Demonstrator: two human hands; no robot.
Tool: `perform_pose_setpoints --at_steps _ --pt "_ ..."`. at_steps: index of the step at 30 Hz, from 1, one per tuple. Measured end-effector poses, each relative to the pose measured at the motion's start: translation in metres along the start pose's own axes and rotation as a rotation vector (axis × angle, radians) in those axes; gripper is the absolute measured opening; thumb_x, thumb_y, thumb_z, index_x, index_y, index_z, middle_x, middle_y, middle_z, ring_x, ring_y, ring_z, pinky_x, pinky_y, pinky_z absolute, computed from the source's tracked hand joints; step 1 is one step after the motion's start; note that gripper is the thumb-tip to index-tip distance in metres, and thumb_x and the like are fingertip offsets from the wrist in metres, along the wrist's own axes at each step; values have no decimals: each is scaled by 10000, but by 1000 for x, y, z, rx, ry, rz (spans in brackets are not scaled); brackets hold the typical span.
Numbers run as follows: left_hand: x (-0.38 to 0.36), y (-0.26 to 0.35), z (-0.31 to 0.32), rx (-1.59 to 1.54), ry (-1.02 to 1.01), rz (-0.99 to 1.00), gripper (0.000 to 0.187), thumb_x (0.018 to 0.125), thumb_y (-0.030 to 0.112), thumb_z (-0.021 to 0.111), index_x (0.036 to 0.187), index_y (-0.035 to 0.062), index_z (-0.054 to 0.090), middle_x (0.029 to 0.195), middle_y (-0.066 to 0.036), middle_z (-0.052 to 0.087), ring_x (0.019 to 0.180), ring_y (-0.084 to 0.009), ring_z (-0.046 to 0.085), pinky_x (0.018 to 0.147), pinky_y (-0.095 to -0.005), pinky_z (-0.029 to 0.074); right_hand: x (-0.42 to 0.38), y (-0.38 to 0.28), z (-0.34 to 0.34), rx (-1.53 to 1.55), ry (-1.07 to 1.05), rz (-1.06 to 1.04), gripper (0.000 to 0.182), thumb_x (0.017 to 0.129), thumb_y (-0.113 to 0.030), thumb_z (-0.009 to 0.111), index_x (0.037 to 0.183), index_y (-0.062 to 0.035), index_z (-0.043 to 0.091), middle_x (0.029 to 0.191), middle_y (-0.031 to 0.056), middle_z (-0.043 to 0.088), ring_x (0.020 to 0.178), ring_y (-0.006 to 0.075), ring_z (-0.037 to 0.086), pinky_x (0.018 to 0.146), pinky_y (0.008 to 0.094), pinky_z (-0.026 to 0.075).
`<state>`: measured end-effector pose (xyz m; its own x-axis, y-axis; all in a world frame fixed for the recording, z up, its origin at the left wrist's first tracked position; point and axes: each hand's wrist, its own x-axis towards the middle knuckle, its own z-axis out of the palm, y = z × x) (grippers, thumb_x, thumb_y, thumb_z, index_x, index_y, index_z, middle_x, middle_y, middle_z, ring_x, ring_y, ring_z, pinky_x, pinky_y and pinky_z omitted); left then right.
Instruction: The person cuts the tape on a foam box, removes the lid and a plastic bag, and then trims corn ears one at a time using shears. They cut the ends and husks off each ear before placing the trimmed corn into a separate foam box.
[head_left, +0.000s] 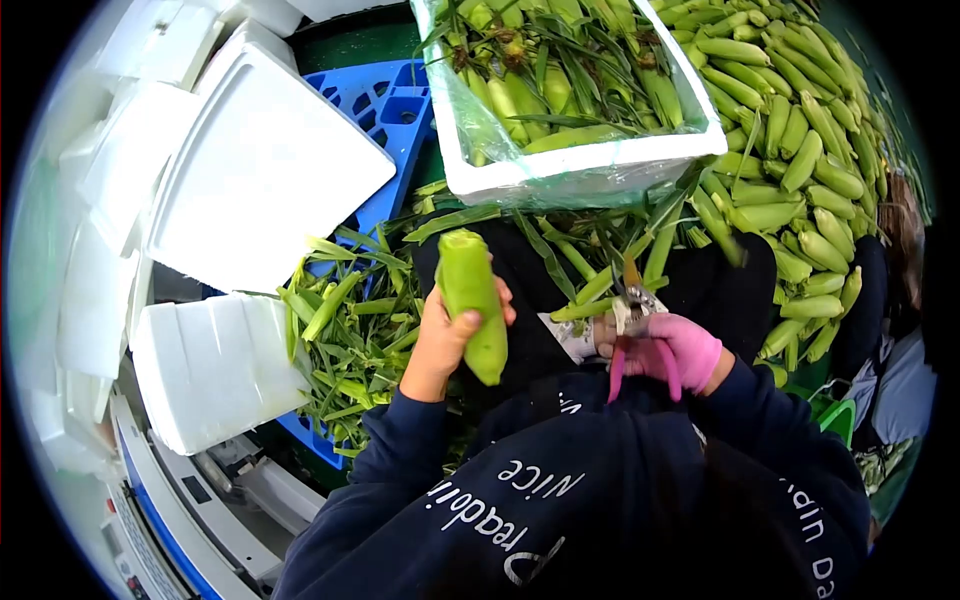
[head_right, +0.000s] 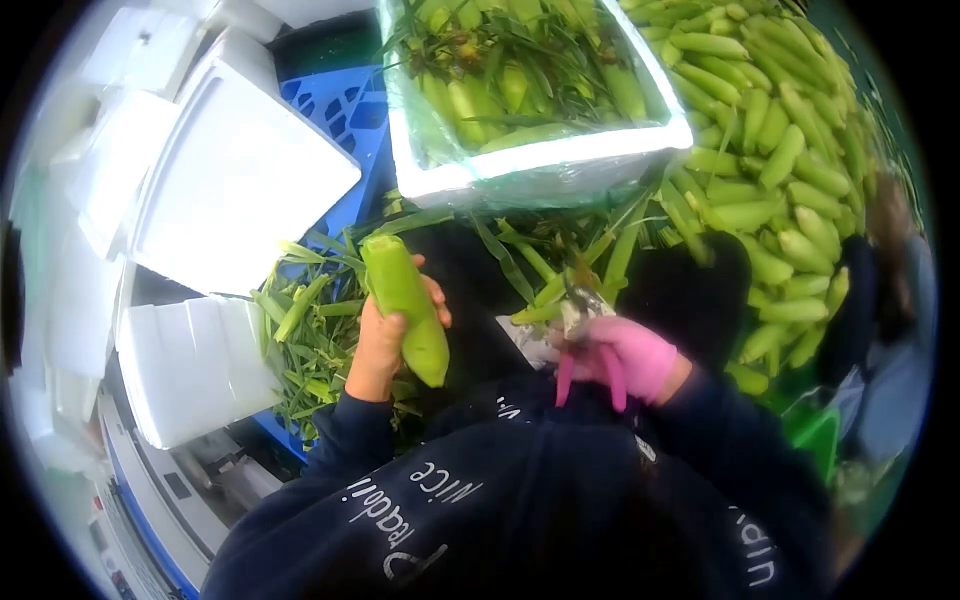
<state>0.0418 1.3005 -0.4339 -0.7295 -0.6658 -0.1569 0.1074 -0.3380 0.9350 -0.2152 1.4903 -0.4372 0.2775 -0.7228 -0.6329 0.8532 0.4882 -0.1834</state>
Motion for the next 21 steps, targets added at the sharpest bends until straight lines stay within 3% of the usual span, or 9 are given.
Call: perform_pose_setpoints --at_steps 2,3,5,8,12,13,17,20,21 --pt "6 3 7 238 4 114 826 743 398 874 1336 -2 461 1070 -152 642 926 -247 665 829 -374 546 -7 -12 26 -577 -61 -346 278 914 -95 609 1175 -23 543 967 111 631 810 204 647 681 303 576" --pt "9 -5 3 398 -9 210 820 726 360 890 1330 1 467 1078 -153 646 945 -249 662 844 -375 543 -23 -26 65 -672 137 -377 227 931 -97 609 1132 -16 544 852 80 615 694 163 614 606 280 565" --pt "19 1 20 524 -67 372 779 652 221 928 1282 14 520 1084 -152 656 988 -256 651 873 -375 532 -32 -37 90 -569 85 -416 283 923 -172 667 1126 -9 556 837 69 641 671 133 630 555 249 542" --pt "35 18 42 745 -132 559 612 617 185 877 1155 30 631 1086 -137 693 959 -315 681 850 -397 537 -41 -46 117 -634 54 -345 352 898 -229 717 1127 -10 565 807 76 660 634 110 638 505 208 507" --pt "52 25 47 913 -226 721 659 639 382 880 1146 30 648 1032 -133 700 914 -351 683 818 -409 544 -33 -38 104 -624 9 -394 261 917 -153 666 1113 -13 564 792 60 629 622 117 614 528 233 508" --pt "55 21 45 885 -248 692 715 722 565 806 1152 16 646 1049 -146 691 948 -330 678 832 -396 536 -30 -33 98 -556 6 -426 253 921 -133 653 1122 -12 559 804 59 625 641 120 619 531 236 507" --pt "36 -23 70 243 -90 324 850 823 723 638 1244 -13 573 1152 -167 641 1050 -243 628 916 -361 498 -23 -13 95 -292 -36 -582 260 926 -73 621 1164 -10 535 862 59 612 691 126 625 543 249 512" --pt "29 -41 112 -196 91 222 779 910 657 599 1285 -17 490 1184 -170 626 1042 -237 622 975 -363 482 -28 -9 88 -70 -56 -637 294 911 -39 609 1185 8 512 920 92 591 739 152 628 581 305 594" --pt "36 -42 110 -292 126 132 501 1003 461 581 1199 6 508 1168 -170 624 1018 -235 624 943 -366 502 -34 -12 84 -58 -88 -644 292 911 -47 607 1181 12 511 924 99 588 754 161 633 583 304 593"
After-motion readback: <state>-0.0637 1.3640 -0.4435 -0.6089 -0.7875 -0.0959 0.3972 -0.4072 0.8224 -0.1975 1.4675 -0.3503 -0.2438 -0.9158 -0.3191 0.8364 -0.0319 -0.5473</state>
